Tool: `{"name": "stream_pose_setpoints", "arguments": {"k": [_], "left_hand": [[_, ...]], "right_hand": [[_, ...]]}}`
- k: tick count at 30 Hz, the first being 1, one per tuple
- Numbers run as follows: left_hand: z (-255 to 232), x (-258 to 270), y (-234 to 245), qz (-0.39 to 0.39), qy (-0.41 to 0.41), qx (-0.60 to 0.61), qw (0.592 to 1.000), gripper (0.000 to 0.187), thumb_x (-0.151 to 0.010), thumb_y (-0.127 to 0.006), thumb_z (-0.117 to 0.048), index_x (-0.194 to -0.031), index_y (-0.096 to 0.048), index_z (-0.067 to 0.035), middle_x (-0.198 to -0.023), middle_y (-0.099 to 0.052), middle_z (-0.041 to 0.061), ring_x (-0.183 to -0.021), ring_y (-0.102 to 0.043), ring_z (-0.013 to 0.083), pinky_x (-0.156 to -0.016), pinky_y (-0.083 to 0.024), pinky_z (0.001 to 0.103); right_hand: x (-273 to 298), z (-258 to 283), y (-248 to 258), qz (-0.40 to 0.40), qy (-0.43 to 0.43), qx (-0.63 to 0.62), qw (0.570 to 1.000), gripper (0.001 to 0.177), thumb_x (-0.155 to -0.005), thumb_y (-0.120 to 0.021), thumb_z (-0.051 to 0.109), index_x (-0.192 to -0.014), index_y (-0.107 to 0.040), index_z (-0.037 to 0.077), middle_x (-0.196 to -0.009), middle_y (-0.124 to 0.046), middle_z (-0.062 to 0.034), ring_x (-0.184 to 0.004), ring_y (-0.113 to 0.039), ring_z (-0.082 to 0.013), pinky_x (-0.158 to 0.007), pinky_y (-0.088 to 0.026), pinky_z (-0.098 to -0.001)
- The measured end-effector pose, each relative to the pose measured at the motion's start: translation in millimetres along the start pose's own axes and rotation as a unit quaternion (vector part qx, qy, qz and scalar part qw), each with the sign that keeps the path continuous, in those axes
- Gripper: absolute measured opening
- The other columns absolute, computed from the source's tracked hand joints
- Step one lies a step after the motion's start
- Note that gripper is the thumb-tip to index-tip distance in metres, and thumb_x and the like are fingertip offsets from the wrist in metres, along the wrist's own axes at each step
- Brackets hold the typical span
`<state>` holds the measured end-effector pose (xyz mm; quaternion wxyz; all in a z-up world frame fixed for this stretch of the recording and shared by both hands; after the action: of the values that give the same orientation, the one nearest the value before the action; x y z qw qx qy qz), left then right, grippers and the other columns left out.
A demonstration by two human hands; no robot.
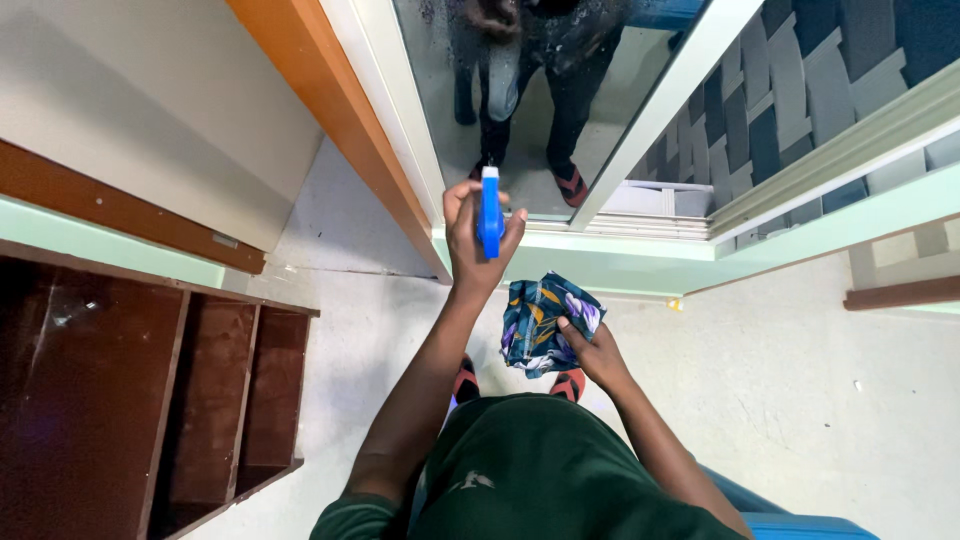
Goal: The person sprays a liquid from a bottle onto a glass surface and wipes it with a cloth.
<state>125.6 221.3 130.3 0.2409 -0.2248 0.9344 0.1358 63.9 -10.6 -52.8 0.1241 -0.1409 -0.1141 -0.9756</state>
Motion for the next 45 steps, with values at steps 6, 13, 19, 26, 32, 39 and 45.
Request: {"name": "stream_pose_setpoints", "arguments": {"k": [6,13,19,26,32,39,45], "left_hand": [[36.8,34.8,-31.2,0.052,0.021,-0.044,0.997,0.045,-0.082,-0.083,-0.015,-0.114,-0.057,0.004,-0.12,-0.05,0.016,-0.079,-0.062,0.024,-0.069,-0.052,0.036],[94.7,72.5,-63.0,0.054,0.022,-0.081,0.995,0.044,-0.081,-0.084,-0.017,-0.11,-0.057,0.003,-0.115,-0.051,0.016,-0.094,-0.062,0.0325,-0.078,-0.053,0.042],[97.8,77.5,-68.6,0.081,0.033,-0.098,0.991,0.042,-0.081,-0.084,-0.019,-0.108,-0.059,0.0,-0.114,-0.052,0.017,-0.096,-0.063,0.0332,-0.078,-0.053,0.042],[14.5,40.5,-76.7,0.061,-0.039,-0.043,0.996,0.043,-0.088,-0.08,-0.013,-0.12,-0.057,0.003,-0.121,-0.05,0.016,-0.096,-0.063,0.0281,-0.081,-0.054,0.038],[-57.9,14.6,-103.6,0.077,-0.111,0.023,0.991,0.043,-0.09,-0.079,-0.008,-0.125,-0.055,0.004,-0.124,-0.049,0.014,-0.097,-0.063,0.0211,-0.077,-0.055,0.032],[-103.5,-6.0,-178.2,0.088,-0.137,0.045,0.986,0.042,-0.091,-0.079,-0.009,-0.122,-0.055,0.005,-0.123,-0.047,0.015,-0.088,-0.062,0.0167,-0.072,-0.053,0.031],[-120.9,1.4,-214.4,0.067,-0.188,0.017,0.98,0.037,-0.09,-0.08,-0.009,-0.116,-0.056,0.002,-0.122,-0.047,0.014,-0.094,-0.062,0.0202,-0.075,-0.054,0.033]], "right_hand": [[-0.5,-6.1,5.4,-0.01,0.01,-0.035,0.999,0.037,-0.099,-0.063,0.026,-0.126,-0.066,0.001,-0.109,-0.074,-0.0053,-0.101,-0.067,-0.0125,-0.091,-0.053,-0.0303],[-3.7,-20.0,11.3,-0.028,0.005,-0.015,0.999,0.038,-0.1,-0.063,0.027,-0.126,-0.066,0.001,-0.107,-0.074,-0.008,-0.099,-0.066,-0.0146,-0.09,-0.053,-0.0314],[-0.1,-18.1,20.1,-0.041,-0.007,-0.015,0.999,0.037,-0.099,-0.062,0.027,-0.125,-0.067,0.0,-0.107,-0.074,-0.0086,-0.099,-0.067,-0.0153,-0.09,-0.053,-0.0317],[-1.6,-19.3,38.2,-0.069,-0.006,-0.035,0.997,0.039,-0.099,-0.063,0.027,-0.128,-0.065,0.001,-0.11,-0.074,-0.0088,-0.102,-0.068,-0.0152,-0.091,-0.053,-0.0323],[-0.1,-25.6,59.1,-0.068,0.004,-0.071,0.995,0.038,-0.1,-0.062,0.027,-0.126,-0.066,0.001,-0.109,-0.074,-0.0084,-0.102,-0.068,-0.0142,-0.091,-0.053,-0.031],[15.8,-36.5,95.4,-0.071,0.006,-0.097,0.993,0.038,-0.1,-0.062,0.029,-0.125,-0.067,0.0,-0.107,-0.073,-0.0083,-0.098,-0.066,-0.0138,-0.089,-0.054,-0.0315],[29.8,-54.7,133.8,-0.088,-0.001,-0.06,0.994,0.041,-0.098,-0.063,0.029,-0.127,-0.066,0.001,-0.108,-0.074,-0.0078,-0.099,-0.067,-0.014,-0.089,-0.053,-0.0313]]}}
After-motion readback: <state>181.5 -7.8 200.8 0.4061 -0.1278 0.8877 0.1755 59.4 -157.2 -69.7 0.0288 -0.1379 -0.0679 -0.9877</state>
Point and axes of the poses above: each hand's wrist, its own x-axis away from the middle knuckle, its own y-axis out of the back of the hand, z = x × y, the point moved 5 cm from there along -x, towards the middle knuckle
